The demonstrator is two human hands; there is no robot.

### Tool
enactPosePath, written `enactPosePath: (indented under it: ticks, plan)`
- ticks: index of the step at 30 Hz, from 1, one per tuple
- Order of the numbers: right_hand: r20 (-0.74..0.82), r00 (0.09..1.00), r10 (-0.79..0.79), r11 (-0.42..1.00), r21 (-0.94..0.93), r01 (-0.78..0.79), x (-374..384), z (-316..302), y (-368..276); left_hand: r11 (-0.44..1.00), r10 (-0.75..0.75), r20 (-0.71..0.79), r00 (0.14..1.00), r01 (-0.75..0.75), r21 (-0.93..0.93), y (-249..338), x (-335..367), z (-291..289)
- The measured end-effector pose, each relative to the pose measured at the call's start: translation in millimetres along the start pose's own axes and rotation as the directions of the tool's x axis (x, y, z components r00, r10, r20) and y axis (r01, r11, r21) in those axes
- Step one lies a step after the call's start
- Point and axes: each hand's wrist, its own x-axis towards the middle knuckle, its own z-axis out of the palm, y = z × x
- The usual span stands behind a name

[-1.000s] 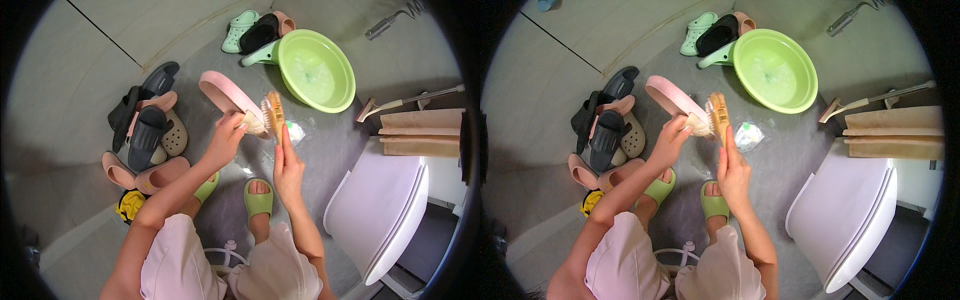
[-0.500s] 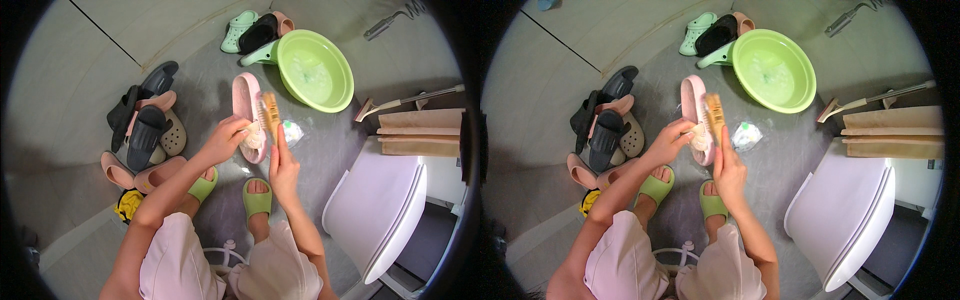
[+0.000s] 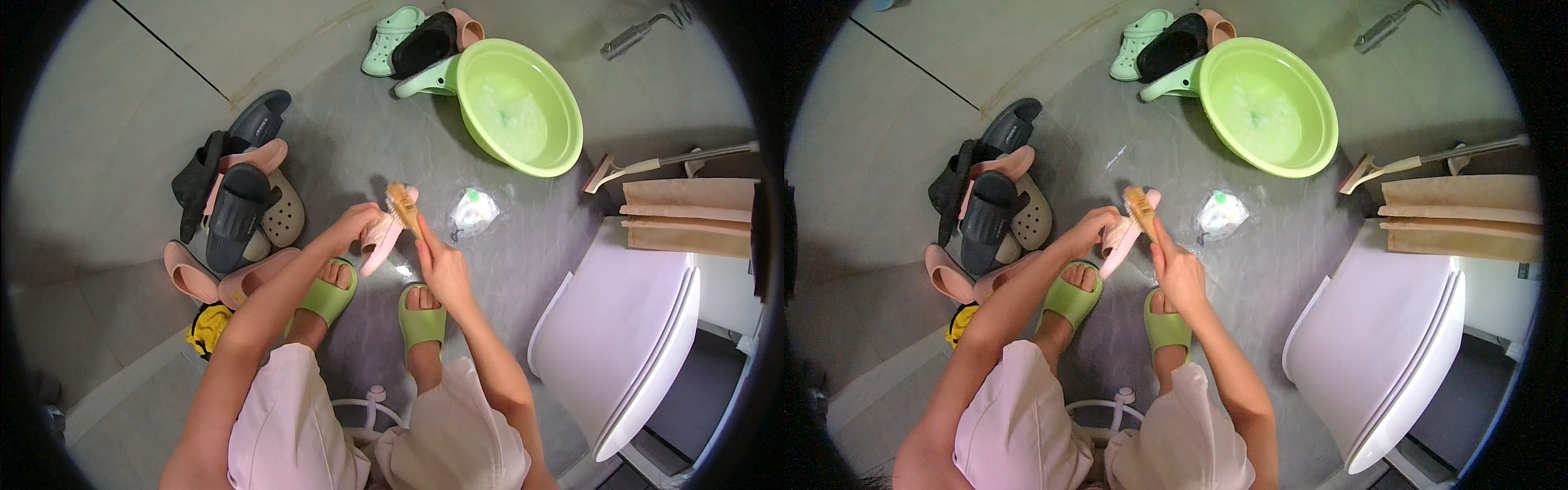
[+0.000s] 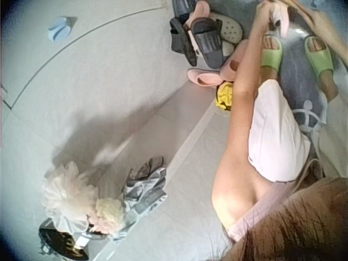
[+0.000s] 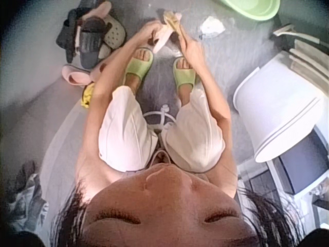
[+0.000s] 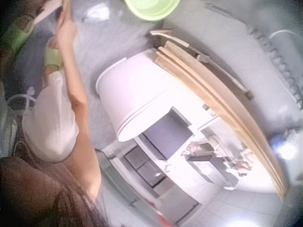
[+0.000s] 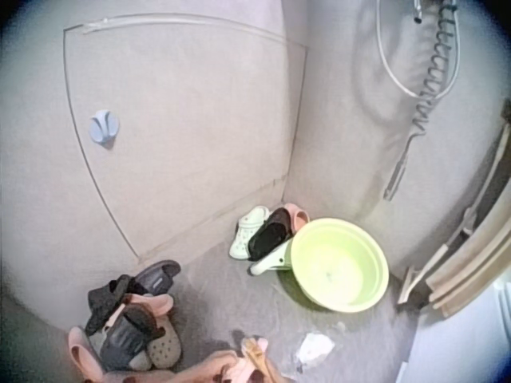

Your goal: The person scrubs a black shoe and a pink slipper using a brush over a basin and on the floor.

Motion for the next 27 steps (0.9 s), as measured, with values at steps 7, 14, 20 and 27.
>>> enactPosePath:
  ticks: [7,14,20,27]
  plan:
    - [-0.085,0.996,0.000,0.999,-0.053,-0.005,12.9,31.0,30.7,0.698,0.475,-0.101,0.874,-0.304,0.648,-22.2,-19.7,31.6]
    - [-0.081,0.997,-0.013,0.998,-0.062,0.008,24.1,66.7,16.9,0.577,0.542,-0.151,0.827,-0.235,0.782,-32.9,-27.3,18.6]
    - [-0.053,0.998,-0.031,0.992,-0.120,0.024,32.3,62.1,28.4,0.620,0.255,-0.486,0.836,0.244,0.745,-27.8,-64.5,37.6]
    - [-0.185,0.978,0.093,0.993,0.083,-0.079,24.7,30.3,26.1,0.685,0.452,-0.416,0.789,-0.008,0.728,-5.9,-45.2,40.7]
